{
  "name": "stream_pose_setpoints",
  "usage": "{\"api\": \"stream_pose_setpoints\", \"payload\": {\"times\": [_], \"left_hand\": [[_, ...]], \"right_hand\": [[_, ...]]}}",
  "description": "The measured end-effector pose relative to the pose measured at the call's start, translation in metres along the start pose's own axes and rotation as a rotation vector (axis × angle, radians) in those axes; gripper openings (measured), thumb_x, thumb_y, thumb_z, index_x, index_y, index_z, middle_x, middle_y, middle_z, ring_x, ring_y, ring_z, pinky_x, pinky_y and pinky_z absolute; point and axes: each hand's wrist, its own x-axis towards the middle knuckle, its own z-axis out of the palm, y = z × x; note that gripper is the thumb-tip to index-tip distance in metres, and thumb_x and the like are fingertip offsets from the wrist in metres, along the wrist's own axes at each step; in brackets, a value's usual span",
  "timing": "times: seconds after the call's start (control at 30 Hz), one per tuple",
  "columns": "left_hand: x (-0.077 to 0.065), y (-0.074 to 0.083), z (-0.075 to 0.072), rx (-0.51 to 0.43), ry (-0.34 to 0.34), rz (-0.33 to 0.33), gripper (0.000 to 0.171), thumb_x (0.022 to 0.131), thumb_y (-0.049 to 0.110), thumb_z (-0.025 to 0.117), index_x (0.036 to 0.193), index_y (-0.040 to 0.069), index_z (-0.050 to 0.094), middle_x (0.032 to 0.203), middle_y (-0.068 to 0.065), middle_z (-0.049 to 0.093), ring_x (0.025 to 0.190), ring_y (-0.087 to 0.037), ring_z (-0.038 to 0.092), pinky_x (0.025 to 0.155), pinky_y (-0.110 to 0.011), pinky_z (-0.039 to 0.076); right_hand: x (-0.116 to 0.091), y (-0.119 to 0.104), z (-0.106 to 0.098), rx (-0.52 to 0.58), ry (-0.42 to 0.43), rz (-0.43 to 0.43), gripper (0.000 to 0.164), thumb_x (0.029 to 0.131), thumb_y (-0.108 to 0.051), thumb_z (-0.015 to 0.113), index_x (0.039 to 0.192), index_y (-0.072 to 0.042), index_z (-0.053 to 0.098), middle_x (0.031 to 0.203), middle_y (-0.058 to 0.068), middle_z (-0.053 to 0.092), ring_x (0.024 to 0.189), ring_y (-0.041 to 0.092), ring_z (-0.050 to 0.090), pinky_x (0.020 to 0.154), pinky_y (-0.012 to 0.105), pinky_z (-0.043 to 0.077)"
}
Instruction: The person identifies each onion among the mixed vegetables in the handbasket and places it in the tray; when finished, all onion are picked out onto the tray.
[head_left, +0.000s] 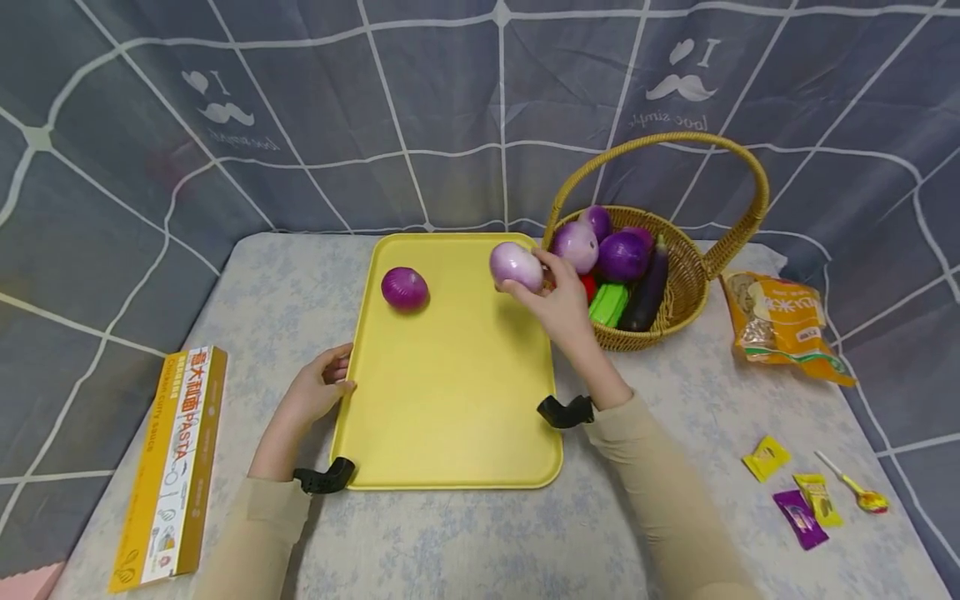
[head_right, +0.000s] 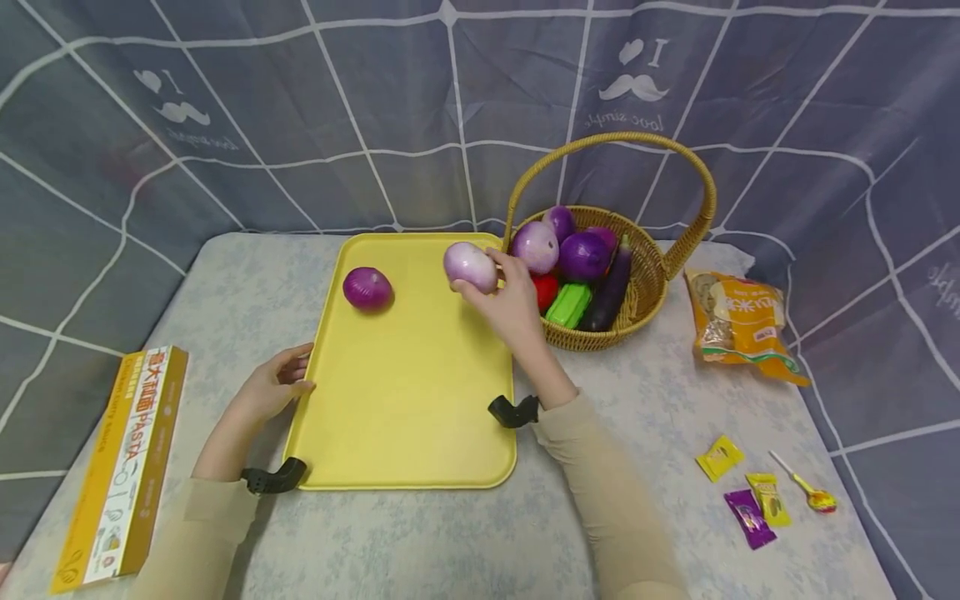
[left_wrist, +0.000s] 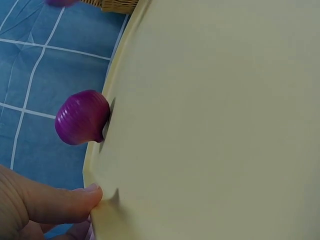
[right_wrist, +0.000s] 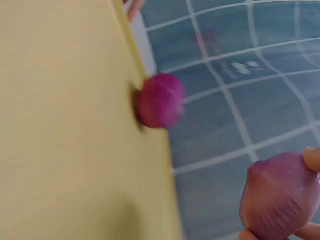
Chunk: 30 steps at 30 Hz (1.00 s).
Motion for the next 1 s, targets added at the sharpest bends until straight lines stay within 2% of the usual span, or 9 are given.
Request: {"api": "stream_pose_setpoints", "payload": {"times": [0.2, 0.33, 0.47, 0.63, 0.8, 0.93, 1.0], "left_hand": [[0.002, -0.002, 0.004, 0.009, -0.001, 0.008, 0.062, 0.098, 0.001, 0.054, 0.155, 0.002, 0.029, 0.140, -0.027, 0.044, 0.124, -0.040, 0.047, 0.099, -0.047, 0.045], [0.001, -0.004, 0.006, 0.015, 0.000, 0.009, 0.062, 0.097, 0.000, 0.054, 0.154, 0.001, 0.029, 0.139, -0.028, 0.044, 0.123, -0.040, 0.047, 0.098, -0.046, 0.046], [-0.001, -0.005, 0.006, 0.028, 0.007, 0.008, 0.062, 0.096, 0.000, 0.055, 0.153, 0.000, 0.031, 0.139, -0.028, 0.045, 0.123, -0.040, 0.048, 0.095, -0.043, 0.047], [-0.003, -0.005, 0.005, 0.031, 0.019, 0.012, 0.062, 0.096, 0.000, 0.056, 0.153, 0.000, 0.032, 0.137, -0.028, 0.047, 0.122, -0.039, 0.049, 0.090, -0.035, 0.049], [-0.001, -0.004, 0.004, 0.026, 0.030, 0.008, 0.063, 0.095, -0.001, 0.056, 0.153, 0.001, 0.032, 0.137, -0.027, 0.048, 0.120, -0.038, 0.050, 0.091, -0.036, 0.048], [-0.001, -0.003, 0.003, 0.015, 0.025, 0.000, 0.063, 0.096, 0.000, 0.056, 0.154, 0.002, 0.031, 0.138, -0.027, 0.046, 0.122, -0.038, 0.049, 0.093, -0.039, 0.048], [-0.001, -0.003, 0.001, 0.007, 0.023, -0.007, 0.064, 0.097, 0.001, 0.056, 0.154, 0.003, 0.030, 0.140, -0.027, 0.045, 0.123, -0.039, 0.048, 0.093, -0.040, 0.048]], "right_hand": [[0.022, 0.012, 0.053, 0.024, -0.141, 0.120, 0.067, 0.085, -0.037, 0.076, 0.139, -0.004, 0.052, 0.139, 0.015, 0.054, 0.119, 0.031, 0.057, 0.097, 0.043, 0.049], [0.029, 0.021, 0.075, 0.051, -0.182, 0.176, 0.068, 0.087, -0.037, 0.073, 0.141, -0.003, 0.049, 0.141, 0.015, 0.053, 0.120, 0.030, 0.058, 0.098, 0.042, 0.049], [0.032, 0.029, 0.091, 0.025, -0.206, 0.212, 0.071, 0.087, -0.040, 0.072, 0.142, -0.004, 0.048, 0.139, 0.015, 0.055, 0.120, 0.029, 0.058, 0.098, 0.040, 0.049], [0.034, 0.033, 0.103, -0.030, -0.221, 0.217, 0.074, 0.087, -0.043, 0.072, 0.144, -0.004, 0.046, 0.140, 0.017, 0.056, 0.124, 0.029, 0.056, 0.103, 0.042, 0.047], [0.036, 0.028, 0.109, -0.063, -0.266, 0.191, 0.083, 0.086, -0.043, 0.075, 0.149, -0.003, 0.040, 0.146, 0.018, 0.050, 0.132, 0.031, 0.051, 0.109, 0.043, 0.043], [0.033, 0.020, 0.105, -0.102, -0.278, 0.189, 0.087, 0.084, -0.042, 0.076, 0.151, -0.002, 0.036, 0.149, 0.019, 0.046, 0.137, 0.033, 0.045, 0.112, 0.045, 0.039], [0.030, 0.014, 0.097, -0.129, -0.275, 0.176, 0.083, 0.085, -0.040, 0.076, 0.150, -0.003, 0.038, 0.149, 0.019, 0.045, 0.138, 0.033, 0.043, 0.113, 0.045, 0.038]]}}
